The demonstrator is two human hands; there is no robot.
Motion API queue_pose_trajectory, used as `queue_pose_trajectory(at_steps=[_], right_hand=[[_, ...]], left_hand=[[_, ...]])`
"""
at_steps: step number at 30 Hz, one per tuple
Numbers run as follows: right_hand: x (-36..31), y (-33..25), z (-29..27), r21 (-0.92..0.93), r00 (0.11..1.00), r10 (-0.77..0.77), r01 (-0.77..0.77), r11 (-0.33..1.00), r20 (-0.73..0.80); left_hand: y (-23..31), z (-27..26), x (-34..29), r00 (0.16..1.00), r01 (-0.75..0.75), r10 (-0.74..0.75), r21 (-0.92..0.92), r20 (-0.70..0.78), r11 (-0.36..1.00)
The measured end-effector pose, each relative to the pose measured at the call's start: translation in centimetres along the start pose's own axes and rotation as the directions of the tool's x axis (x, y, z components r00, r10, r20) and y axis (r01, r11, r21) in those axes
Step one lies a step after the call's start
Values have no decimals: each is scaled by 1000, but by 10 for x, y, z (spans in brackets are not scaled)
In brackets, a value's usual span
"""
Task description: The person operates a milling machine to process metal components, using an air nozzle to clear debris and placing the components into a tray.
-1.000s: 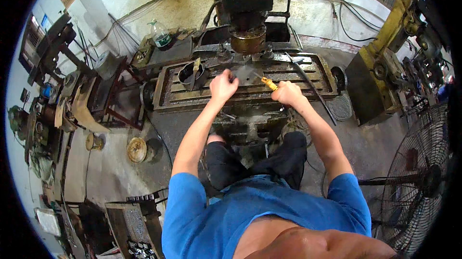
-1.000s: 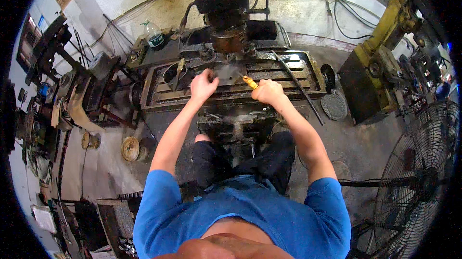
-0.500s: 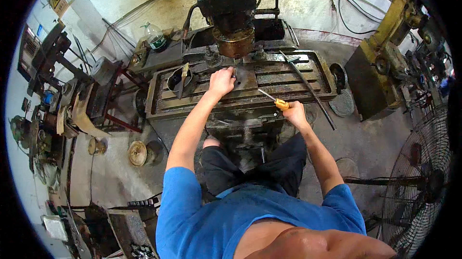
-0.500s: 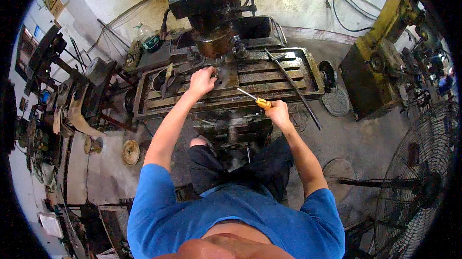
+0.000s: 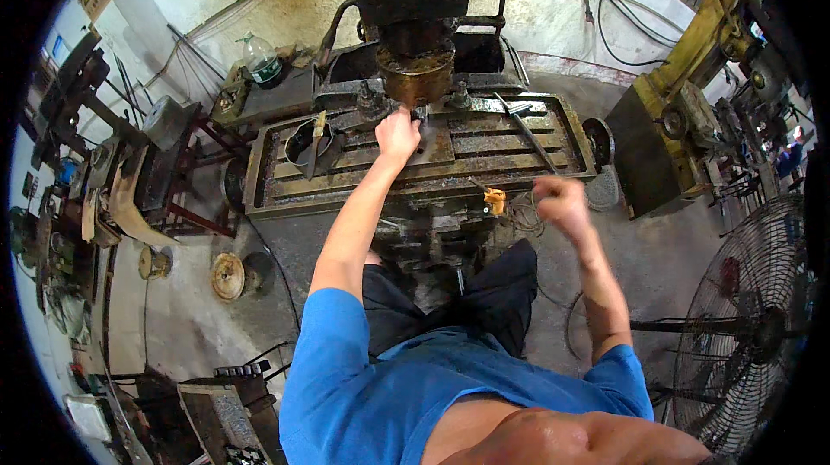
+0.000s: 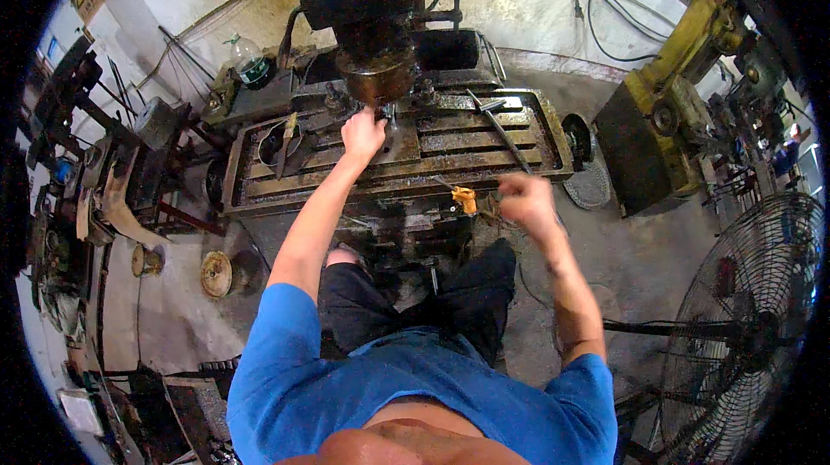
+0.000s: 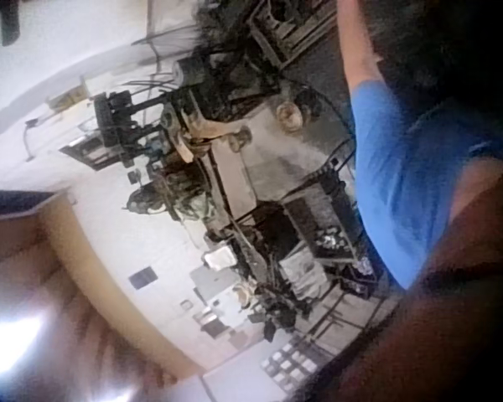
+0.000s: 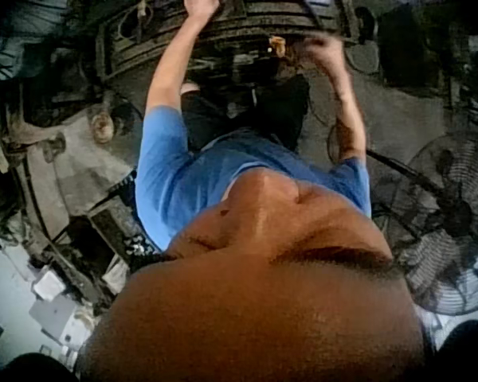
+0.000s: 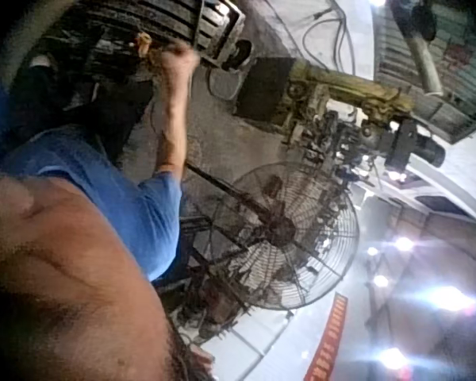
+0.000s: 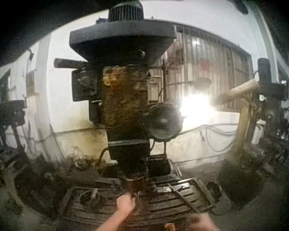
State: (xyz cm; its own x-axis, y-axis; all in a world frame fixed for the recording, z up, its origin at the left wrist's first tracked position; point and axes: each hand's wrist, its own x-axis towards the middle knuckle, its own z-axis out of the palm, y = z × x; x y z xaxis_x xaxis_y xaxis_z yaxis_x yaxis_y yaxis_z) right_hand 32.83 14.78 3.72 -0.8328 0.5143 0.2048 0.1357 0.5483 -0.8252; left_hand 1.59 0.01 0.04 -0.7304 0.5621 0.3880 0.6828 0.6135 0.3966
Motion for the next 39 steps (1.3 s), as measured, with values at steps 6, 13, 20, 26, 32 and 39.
queue_pose_trajectory(at_steps=[6,13,20,26,32,39], right_hand=[[110,-158,-156,-43,539,-689,772,634,-484],[108,-239,-197,186,527,-576,817,546,-625],[57,-134,-136,127,465,-670,863,489,-579],[46,-131,-116,133,462,-610,852,506,-644],[54,-128,-122,154,470,-640,860,486,-607],[63,-143,-138,100,420,-709,889,447,-567]], left_hand=[[-14,1,9,990,129,-126,-41,55,991],[-16,1,15,988,152,-144,-173,55,973],[-17,6,14,975,215,-206,-101,88,971],[-6,-4,15,972,214,-199,-110,127,971],[-25,-5,12,989,138,-121,-245,85,960],[-85,-118,-56,959,-12,-51,-219,-279,976]])
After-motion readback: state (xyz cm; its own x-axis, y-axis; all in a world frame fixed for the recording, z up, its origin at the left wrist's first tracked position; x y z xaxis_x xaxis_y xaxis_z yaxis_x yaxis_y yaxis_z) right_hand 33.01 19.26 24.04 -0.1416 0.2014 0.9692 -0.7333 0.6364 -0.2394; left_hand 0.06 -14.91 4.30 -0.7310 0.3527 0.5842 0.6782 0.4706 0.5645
